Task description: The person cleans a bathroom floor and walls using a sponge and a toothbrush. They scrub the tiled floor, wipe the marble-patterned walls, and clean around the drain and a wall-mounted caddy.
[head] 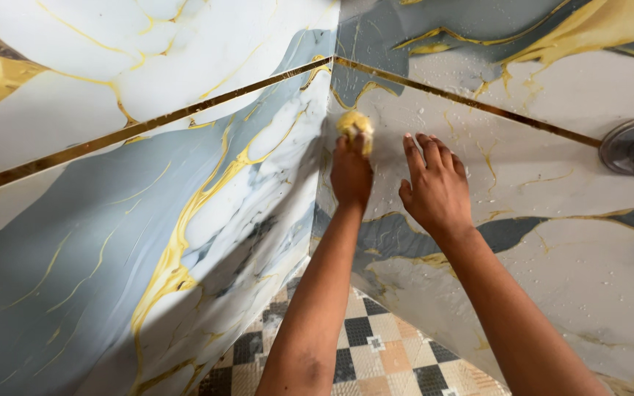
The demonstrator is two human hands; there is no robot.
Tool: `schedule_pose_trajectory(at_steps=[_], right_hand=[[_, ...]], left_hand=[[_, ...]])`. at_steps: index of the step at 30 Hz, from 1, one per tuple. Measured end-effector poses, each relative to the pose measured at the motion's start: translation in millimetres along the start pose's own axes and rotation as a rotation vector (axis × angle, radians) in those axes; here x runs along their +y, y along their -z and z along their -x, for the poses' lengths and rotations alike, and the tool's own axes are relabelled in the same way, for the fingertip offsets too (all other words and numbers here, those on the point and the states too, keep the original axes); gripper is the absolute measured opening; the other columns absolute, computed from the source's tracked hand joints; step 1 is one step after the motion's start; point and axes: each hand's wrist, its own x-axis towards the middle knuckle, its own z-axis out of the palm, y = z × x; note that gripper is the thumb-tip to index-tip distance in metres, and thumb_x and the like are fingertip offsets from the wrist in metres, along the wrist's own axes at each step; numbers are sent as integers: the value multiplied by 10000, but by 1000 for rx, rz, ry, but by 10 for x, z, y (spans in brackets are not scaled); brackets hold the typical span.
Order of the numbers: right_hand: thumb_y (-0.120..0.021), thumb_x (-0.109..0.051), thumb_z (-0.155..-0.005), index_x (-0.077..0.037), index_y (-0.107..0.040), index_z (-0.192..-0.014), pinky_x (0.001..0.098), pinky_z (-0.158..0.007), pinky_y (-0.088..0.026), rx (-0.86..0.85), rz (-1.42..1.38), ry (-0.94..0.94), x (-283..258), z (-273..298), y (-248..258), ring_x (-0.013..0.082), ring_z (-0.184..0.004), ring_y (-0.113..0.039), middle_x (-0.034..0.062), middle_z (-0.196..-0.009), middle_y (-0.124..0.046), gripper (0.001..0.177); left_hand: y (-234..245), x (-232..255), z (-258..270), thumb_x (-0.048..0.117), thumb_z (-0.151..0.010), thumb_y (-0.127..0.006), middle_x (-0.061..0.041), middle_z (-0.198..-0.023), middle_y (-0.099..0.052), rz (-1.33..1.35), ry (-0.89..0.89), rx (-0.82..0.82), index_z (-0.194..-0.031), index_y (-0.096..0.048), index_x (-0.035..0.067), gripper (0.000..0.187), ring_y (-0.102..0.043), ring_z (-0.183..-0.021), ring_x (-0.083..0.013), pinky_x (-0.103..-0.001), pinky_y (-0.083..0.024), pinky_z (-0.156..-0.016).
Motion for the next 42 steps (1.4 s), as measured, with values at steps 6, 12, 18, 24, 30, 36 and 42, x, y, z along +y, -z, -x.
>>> schedule_pose_trajectory(at_steps=[6,12,18,24,30,36,42], right_hand=[[-745,-209,-781,-92,-602,-1365,476,-1082,-426,-178,-108,-4,-129,122,-82,326,-1358,-482,145,-1487,-498,613],[-771,-224,-759,-133,-719,-1158,459,-1015,-492,-534,-146,85,-341,497,-515,291,-1285,-537,126,-1452,-502,412],[-729,-207,-806,-116,-638,-1253,459,-953,-538,-815,-168,135,-648,1072,-1322,287,-1193,-608,101,-1255,-618,465],[-686,-145,-840,-38,-604,-1228,450,-890,-543,-970,-88,453,-908,1804,-1880,273,-1099,-637,109,-1201,-636,411],[-678,-151,-868,-80,-608,-1169,425,-892,-519,-970,-129,624,-803,2296,-1992,249,-1117,-606,72,-1206,-613,318],[-770,-253,-781,-73,-493,-1398,435,-983,-519,-1028,-335,272,-739,2834,-2149,286,-1287,-524,132,-1404,-515,700],[-792,-355,-815,-112,-444,-1483,461,-1067,-461,-1163,-347,53,-900,3004,-2412,307,-1405,-400,157,-1573,-351,791]], left_hand=[[-3,-470,227,170,-779,-746,-100,-1193,-683,-234,275,-556,-1249,-685,200,475,-664,-1122,-304,-413,-570,-910],[299,-920,777,286,-770,-758,-34,-1177,-734,-304,214,-912,-1251,-694,311,486,-705,-1085,-283,-433,-585,-882],[665,-1532,1923,210,-772,-760,-111,-1230,-645,-367,116,-1092,-1366,-625,316,618,-655,-1119,-321,-458,-565,-900],[968,-1985,3009,11,-767,-742,-108,-1255,-643,-381,-8,-1100,-1360,-637,250,648,-635,-1128,-305,-458,-572,-895],[563,-1742,3422,-76,-912,-582,-143,-1212,-672,-310,-164,-1160,-1375,-631,182,533,-645,-1135,-319,-488,-537,-985],[198,-1617,4037,134,-921,-602,-187,-1213,-666,-278,-303,-973,-1090,-697,101,197,-662,-1089,-322,-576,-483,-1047],[143,-2175,3630,189,-1054,-459,-163,-1126,-649,-467,187,-972,-1151,-696,67,284,-641,-1084,-316,-580,-428,-983]])
